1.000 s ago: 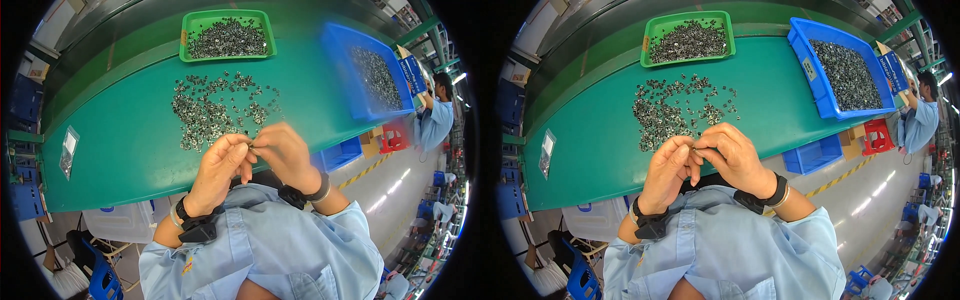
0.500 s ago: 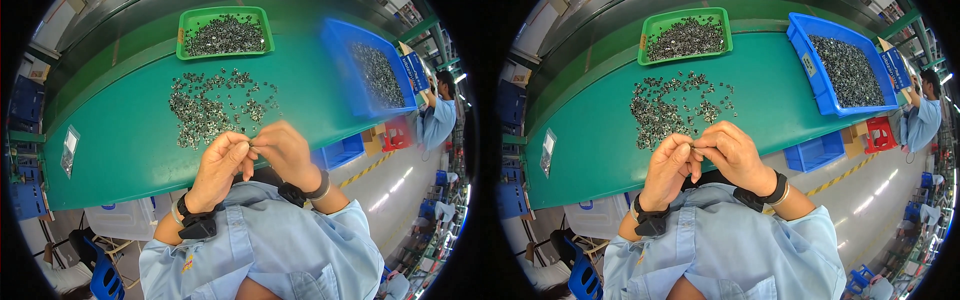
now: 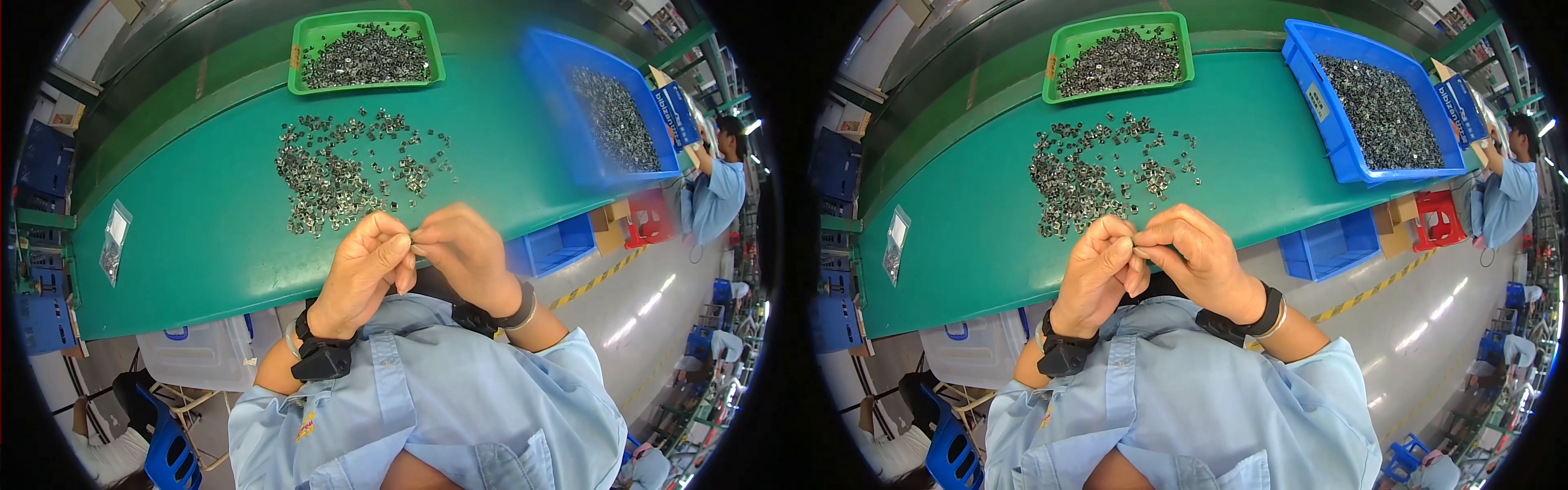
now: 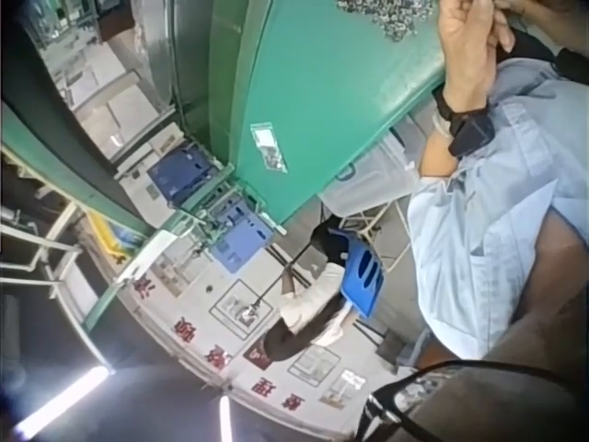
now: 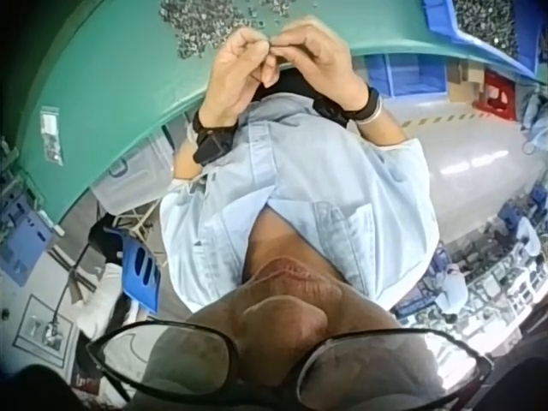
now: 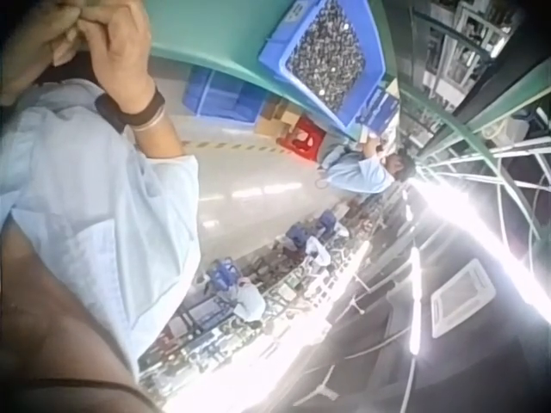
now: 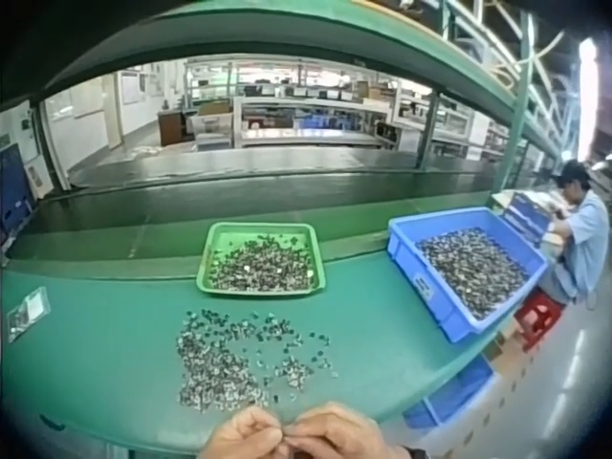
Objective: The person picks up a metal clip from a pile on the table and joins it with a small black component before placing the assembly into a blue bin.
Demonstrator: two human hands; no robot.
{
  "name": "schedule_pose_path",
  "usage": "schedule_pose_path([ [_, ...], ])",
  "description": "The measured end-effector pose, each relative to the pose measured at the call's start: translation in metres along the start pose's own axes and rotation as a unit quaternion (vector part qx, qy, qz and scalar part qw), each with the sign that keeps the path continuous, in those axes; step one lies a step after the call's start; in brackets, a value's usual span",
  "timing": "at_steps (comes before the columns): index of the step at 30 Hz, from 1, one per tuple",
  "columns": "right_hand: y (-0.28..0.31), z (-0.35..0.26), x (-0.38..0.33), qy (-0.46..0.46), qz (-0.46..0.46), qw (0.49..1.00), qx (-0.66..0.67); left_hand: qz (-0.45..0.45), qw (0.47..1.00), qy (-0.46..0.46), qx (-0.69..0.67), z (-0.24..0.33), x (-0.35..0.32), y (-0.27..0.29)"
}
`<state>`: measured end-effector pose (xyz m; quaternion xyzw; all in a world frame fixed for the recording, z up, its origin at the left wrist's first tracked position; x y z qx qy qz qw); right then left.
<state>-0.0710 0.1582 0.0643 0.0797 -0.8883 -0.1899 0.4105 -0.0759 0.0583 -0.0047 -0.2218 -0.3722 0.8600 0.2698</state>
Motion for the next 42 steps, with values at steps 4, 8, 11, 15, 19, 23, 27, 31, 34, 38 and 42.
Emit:
schedule_pose_path([
  [4,0.003,-0.003,0.001,0.036,-0.018,0.998,-0.039,0.048,0.997,0.008,0.06,0.002,-0.002,0.001],
  [8,0.005,-0.001,0.0,0.013,-0.001,1.0,0.0,0.037,0.999,0.008,0.022,0.001,-0.002,-0.006],
  [11,0.004,0.001,-0.002,-0.015,0.01,0.999,0.044,0.005,0.999,0.019,-0.042,-0.003,-0.002,-0.009],
  [15,0.002,0.001,-0.001,-0.028,0.006,0.997,0.076,-0.031,0.992,0.041,-0.115,-0.011,-0.001,-0.01],
  [19,-0.001,0.0,0.0,-0.016,0.001,0.997,0.075,-0.034,0.992,0.037,-0.115,-0.01,0.0,-0.009],
  [23,-0.003,0.003,-0.001,-0.023,0.003,0.996,0.084,-0.032,0.997,0.026,-0.058,-0.004,0.0,-0.008],
  [27,-0.006,0.009,-0.003,-0.048,0.008,0.994,0.095,-0.008,1.0,0.019,-0.006,-0.002,-0.001,-0.005],
  [31,-0.009,0.017,-0.005,-0.09,0.023,0.985,0.146,0.008,0.999,0.023,-0.036,-0.001,-0.003,-0.005],
  [34,-0.011,0.021,-0.007,-0.121,0.028,0.976,0.18,0.004,0.998,0.029,-0.056,0.0,-0.003,-0.004],
  [38,-0.014,0.022,-0.009,-0.13,0.034,0.972,0.192,-0.005,0.999,0.025,-0.031,0.001,-0.005,-0.003],
  [42,-0.015,0.024,-0.008,-0.141,0.037,0.969,0.2,-0.01,0.999,0.019,-0.029,0.003,-0.005,-0.005],
])
Point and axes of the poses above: each hand's wrist, its own x-axis towards the middle knuckle, its own y-axis out of the back of the hand, z = x × y, the point moved 9 cm from there along x, towards the middle knuckle, and after that the axes turned 10 degrees about y, right-handed, at the moved point
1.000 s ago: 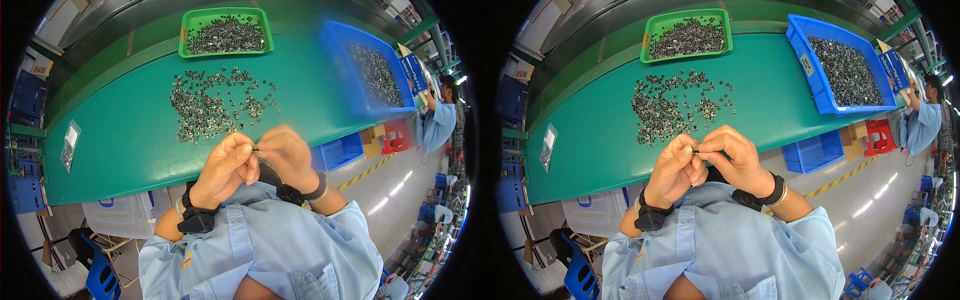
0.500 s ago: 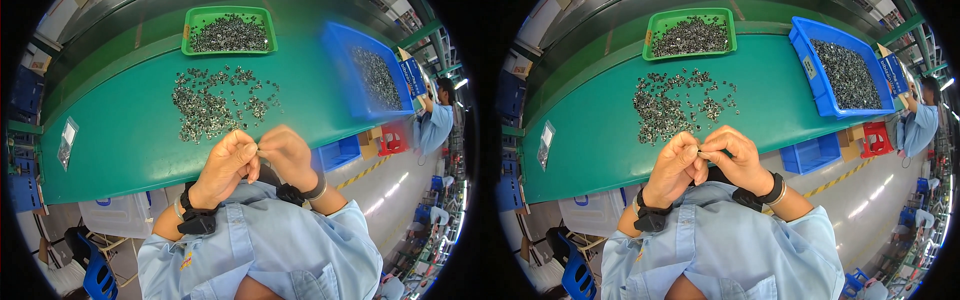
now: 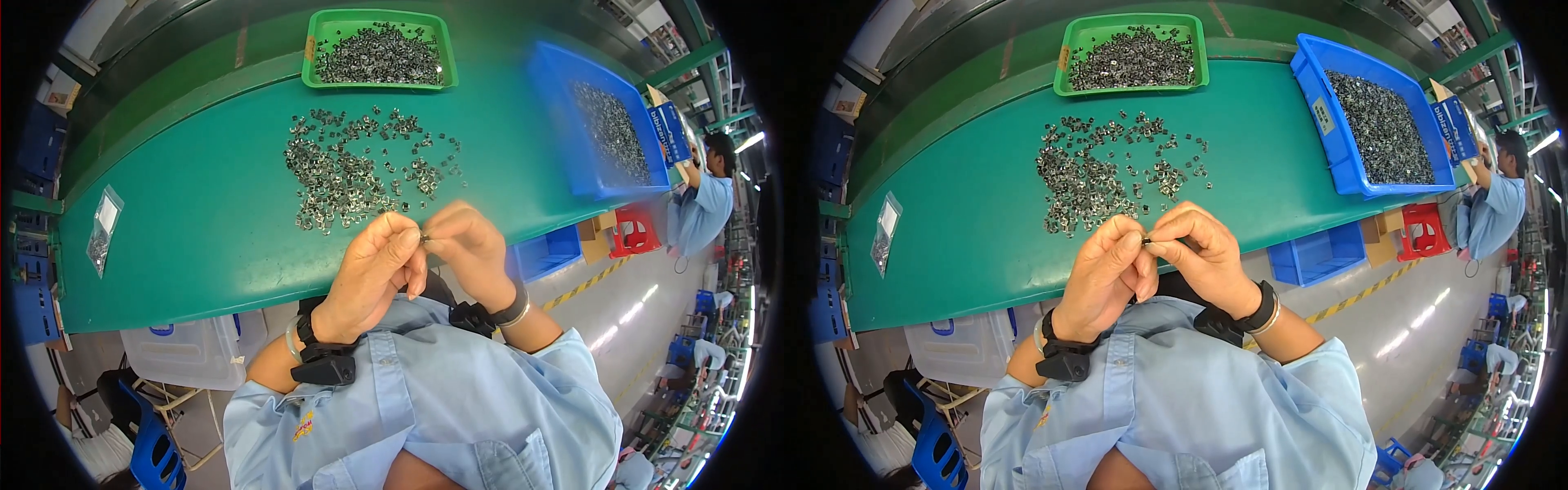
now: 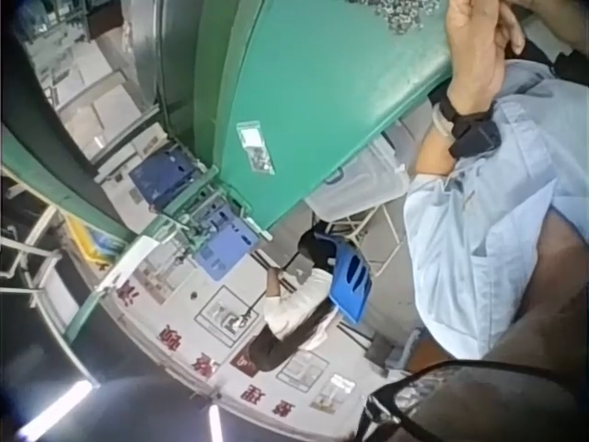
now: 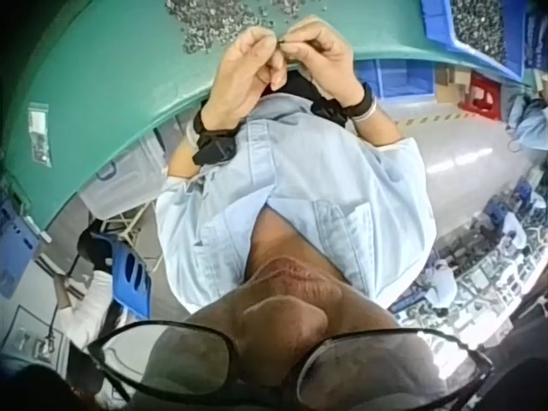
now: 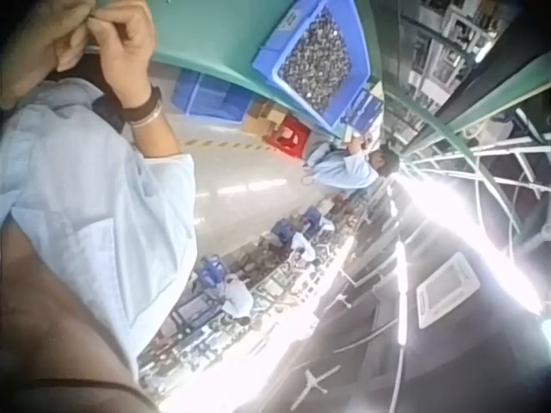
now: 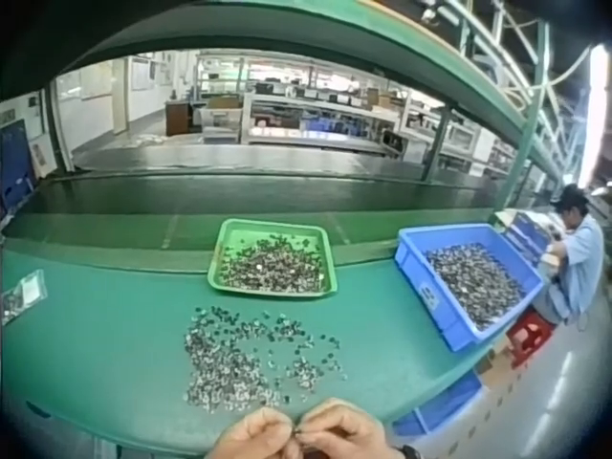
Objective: The person picks up a metal clip from a pile on the table and joins it with a small black component before placing the assembly into a blue bin.
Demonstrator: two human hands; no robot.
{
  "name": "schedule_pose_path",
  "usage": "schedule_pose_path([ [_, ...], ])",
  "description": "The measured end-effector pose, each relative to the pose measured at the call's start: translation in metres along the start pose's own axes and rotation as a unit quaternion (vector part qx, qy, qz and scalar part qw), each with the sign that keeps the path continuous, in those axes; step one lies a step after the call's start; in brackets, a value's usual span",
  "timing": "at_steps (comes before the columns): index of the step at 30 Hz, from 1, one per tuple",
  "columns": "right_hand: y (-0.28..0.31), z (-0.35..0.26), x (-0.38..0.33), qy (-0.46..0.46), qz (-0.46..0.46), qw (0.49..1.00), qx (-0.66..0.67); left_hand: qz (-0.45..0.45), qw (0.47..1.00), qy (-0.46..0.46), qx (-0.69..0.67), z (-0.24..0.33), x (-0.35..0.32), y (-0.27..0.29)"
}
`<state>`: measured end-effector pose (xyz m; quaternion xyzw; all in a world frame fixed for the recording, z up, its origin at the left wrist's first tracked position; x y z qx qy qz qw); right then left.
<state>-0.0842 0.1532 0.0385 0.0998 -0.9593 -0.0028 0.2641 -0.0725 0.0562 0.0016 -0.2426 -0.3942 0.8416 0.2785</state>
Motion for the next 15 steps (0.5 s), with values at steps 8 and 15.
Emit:
schedule_pose_path([
  [8,0.031,0.005,0.083,-0.083,-0.005,0.996,-0.032,0.035,0.999,-0.017,0.014,0.008,-0.001,0.016],
  [15,0.051,0.02,0.174,-0.016,-0.079,0.981,-0.174,0.013,0.999,-0.02,-0.037,0.011,0.001,0.021],
])
Point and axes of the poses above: each hand's wrist, its own x-axis towards the middle knuckle, its own y-axis out of the back of the hand, z = x × y, the point moved 9 cm from there along x, towards the middle knuckle, and after that the axes turned 10 degrees about y, right-handed, at the moved point
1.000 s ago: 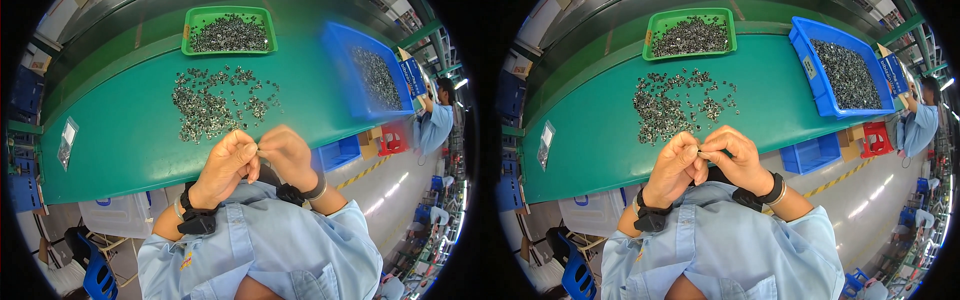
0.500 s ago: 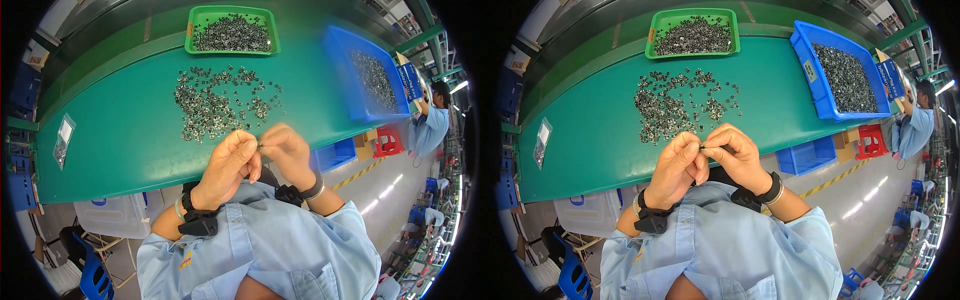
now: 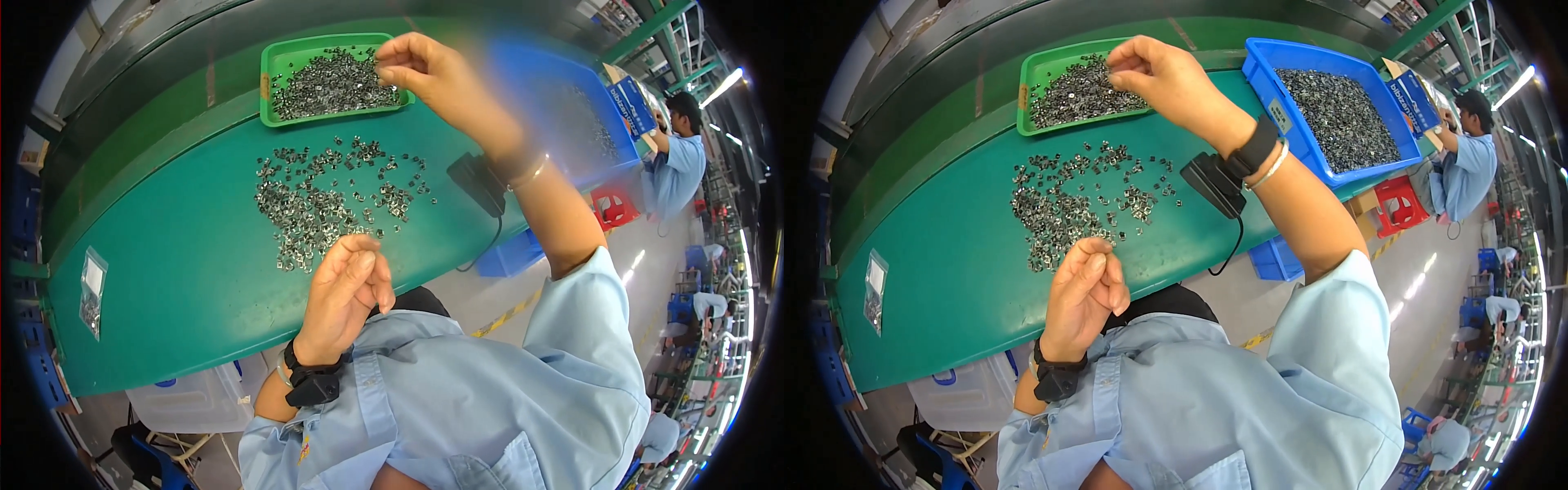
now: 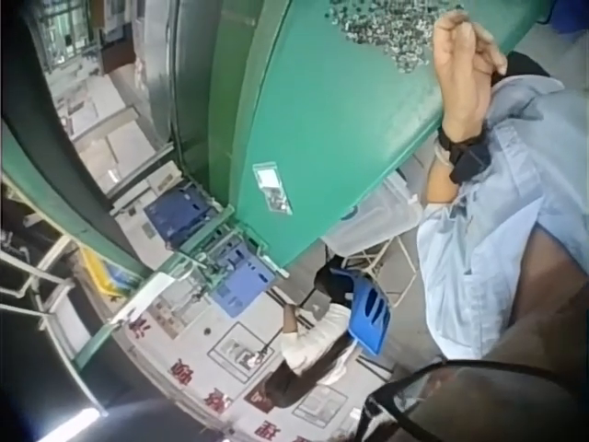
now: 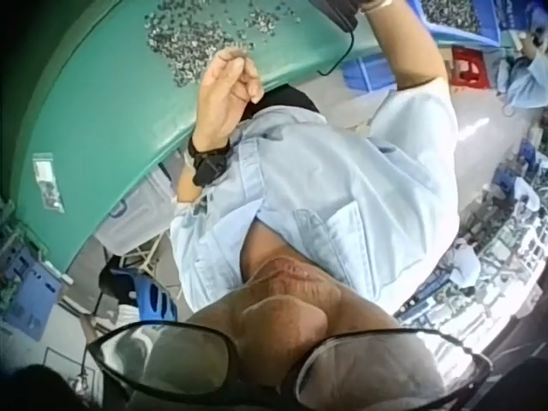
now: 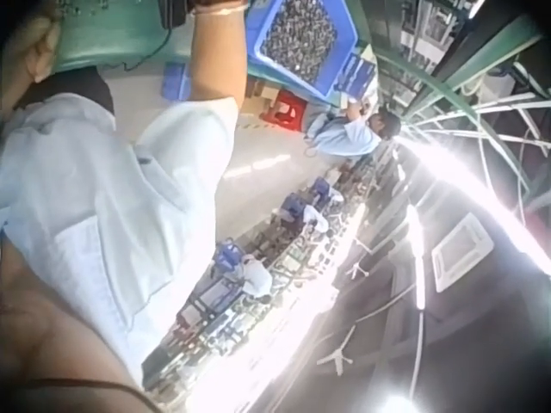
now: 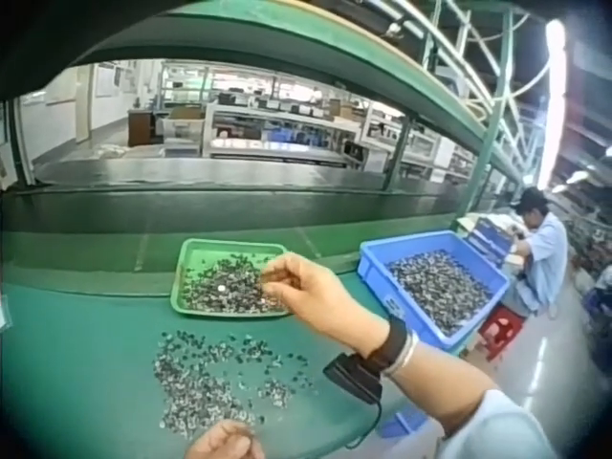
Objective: The person picks up a metal clip from a pile on the table and joins it with a small black component before placing the assembly into a blue bin.
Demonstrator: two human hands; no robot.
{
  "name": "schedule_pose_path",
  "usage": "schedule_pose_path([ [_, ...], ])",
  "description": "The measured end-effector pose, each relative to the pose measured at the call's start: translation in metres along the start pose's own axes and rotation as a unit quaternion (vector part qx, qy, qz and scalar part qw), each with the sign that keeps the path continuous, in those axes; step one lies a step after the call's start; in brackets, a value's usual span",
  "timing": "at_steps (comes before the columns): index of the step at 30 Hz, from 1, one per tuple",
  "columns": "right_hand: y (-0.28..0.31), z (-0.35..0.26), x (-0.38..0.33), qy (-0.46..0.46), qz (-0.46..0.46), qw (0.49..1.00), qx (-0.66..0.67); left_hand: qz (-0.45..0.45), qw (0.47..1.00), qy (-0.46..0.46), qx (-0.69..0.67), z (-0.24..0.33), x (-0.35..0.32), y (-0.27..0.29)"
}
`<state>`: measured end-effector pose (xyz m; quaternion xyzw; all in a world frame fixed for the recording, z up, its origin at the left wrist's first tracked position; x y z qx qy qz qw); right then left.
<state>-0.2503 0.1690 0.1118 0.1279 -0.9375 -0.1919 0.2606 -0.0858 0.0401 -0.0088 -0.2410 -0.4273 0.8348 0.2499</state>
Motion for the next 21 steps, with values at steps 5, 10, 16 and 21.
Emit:
schedule_pose_path([
  [5,0.012,0.038,-0.056,-0.066,-0.09,0.985,-0.129,-0.038,0.999,0.021,-0.015,-0.003,-0.001,-0.002],
  [10,0.004,0.037,-0.089,-0.019,-0.162,0.962,-0.221,-0.045,0.998,0.038,0.012,-0.008,-0.001,-0.004],
  [16,0.002,0.033,-0.088,0.021,-0.183,0.95,-0.253,-0.054,0.998,0.025,0.006,-0.007,0.0,-0.008],
  [21,0.007,0.016,-0.1,-0.02,-0.11,0.98,-0.165,0.021,0.997,0.005,0.072,-0.006,0.003,-0.006],
])
Point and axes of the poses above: each hand's wrist, its own x-axis towards the middle knuckle, its own y-axis out of the back of the hand, z = x × y, the point moved 9 cm from there along x, towards the middle knuckle, and after that the axes turned 10 degrees about y, right-handed, at the moved point
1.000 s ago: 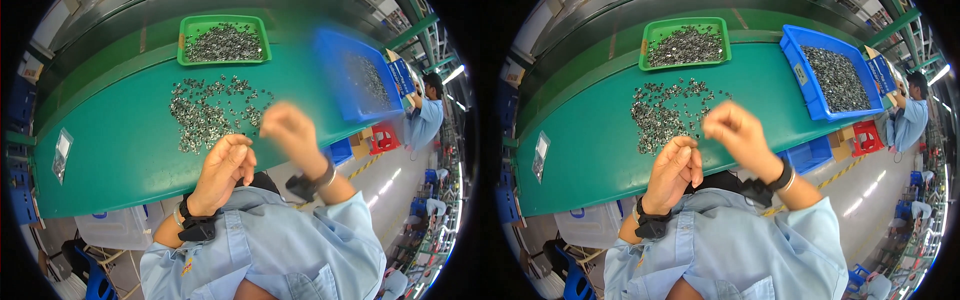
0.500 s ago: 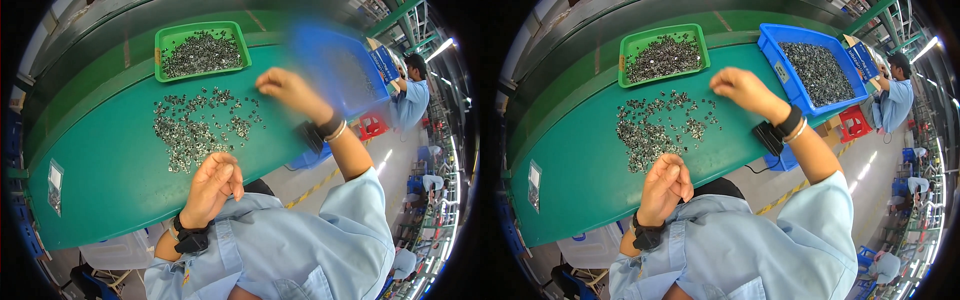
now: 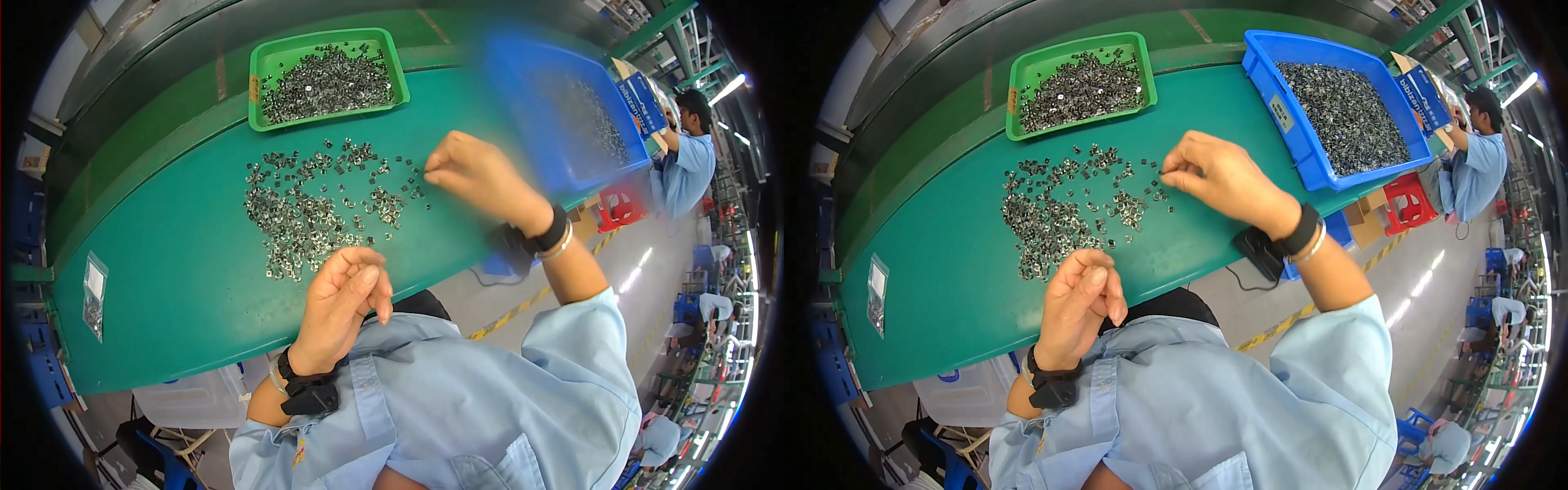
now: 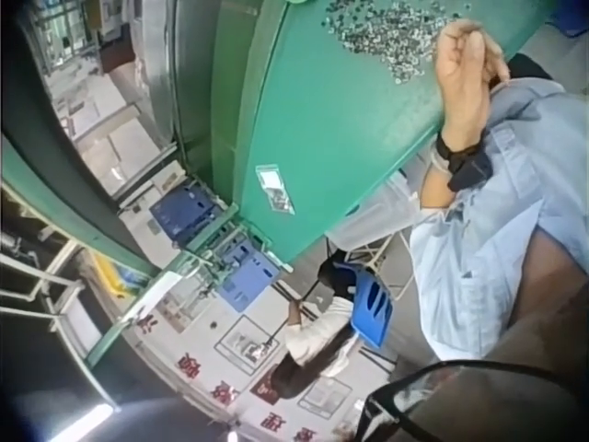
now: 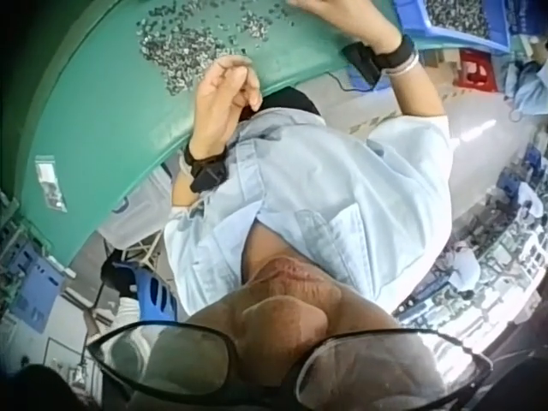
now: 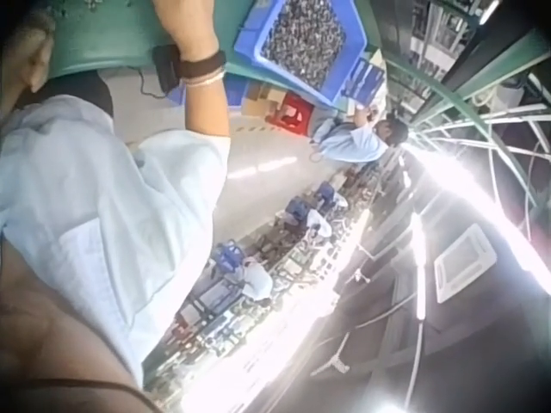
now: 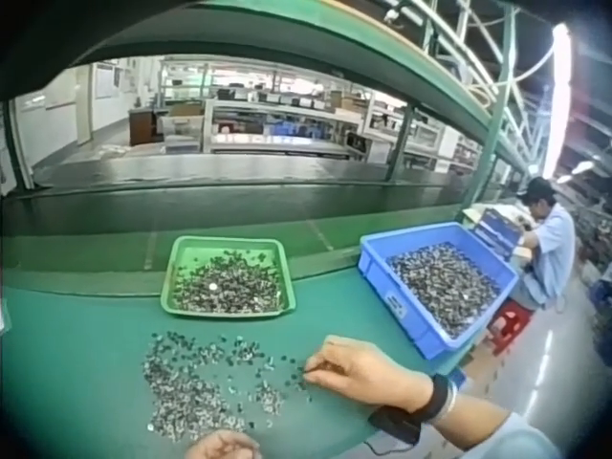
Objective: The person picks up a metal clip from a pile on the table and joins it with a small black component before placing the assembly into a blue bin.
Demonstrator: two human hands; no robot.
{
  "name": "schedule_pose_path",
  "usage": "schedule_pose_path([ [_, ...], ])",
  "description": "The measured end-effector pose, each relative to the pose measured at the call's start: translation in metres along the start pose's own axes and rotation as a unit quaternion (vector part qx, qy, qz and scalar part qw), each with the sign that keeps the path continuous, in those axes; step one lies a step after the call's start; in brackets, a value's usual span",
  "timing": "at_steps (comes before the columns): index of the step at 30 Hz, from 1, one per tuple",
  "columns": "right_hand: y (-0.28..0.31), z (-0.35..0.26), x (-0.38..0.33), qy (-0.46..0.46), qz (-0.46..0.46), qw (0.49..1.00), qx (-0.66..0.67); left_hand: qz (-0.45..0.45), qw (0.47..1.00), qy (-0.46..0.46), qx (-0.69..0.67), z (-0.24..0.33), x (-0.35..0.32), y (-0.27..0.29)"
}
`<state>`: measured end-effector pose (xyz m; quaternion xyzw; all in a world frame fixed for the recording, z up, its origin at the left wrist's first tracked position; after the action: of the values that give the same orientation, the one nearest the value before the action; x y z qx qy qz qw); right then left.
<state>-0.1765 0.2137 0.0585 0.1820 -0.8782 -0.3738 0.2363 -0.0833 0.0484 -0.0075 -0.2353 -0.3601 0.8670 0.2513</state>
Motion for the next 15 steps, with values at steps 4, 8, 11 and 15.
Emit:
schedule_pose_path([
  [4,-0.013,-0.054,-0.011,0.07,0.032,0.993,0.092,0.066,0.993,0.0,0.098,0.004,0.007,-0.004],
  [8,-0.026,-0.09,-0.017,0.176,0.046,0.983,0.01,0.055,0.994,0.002,0.093,0.005,0.007,-0.007],
  [11,-0.032,-0.1,-0.017,0.202,0.045,0.978,-0.012,0.032,0.998,0.02,0.04,0.001,0.005,-0.004],
  [15,-0.038,-0.106,-0.016,0.192,0.051,0.98,0.024,-0.021,0.999,0.035,-0.03,0.0,0.002,-0.007],
])
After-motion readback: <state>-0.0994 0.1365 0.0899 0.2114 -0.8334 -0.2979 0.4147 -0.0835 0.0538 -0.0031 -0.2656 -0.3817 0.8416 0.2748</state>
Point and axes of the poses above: each hand's wrist, its own x-axis towards the middle knuckle, its own y-axis out of the back of the hand, z = x × y, the point moved 9 cm from there along x, towards the middle knuckle, and after that the axes turned 10 degrees about y, right-handed, at the moved point
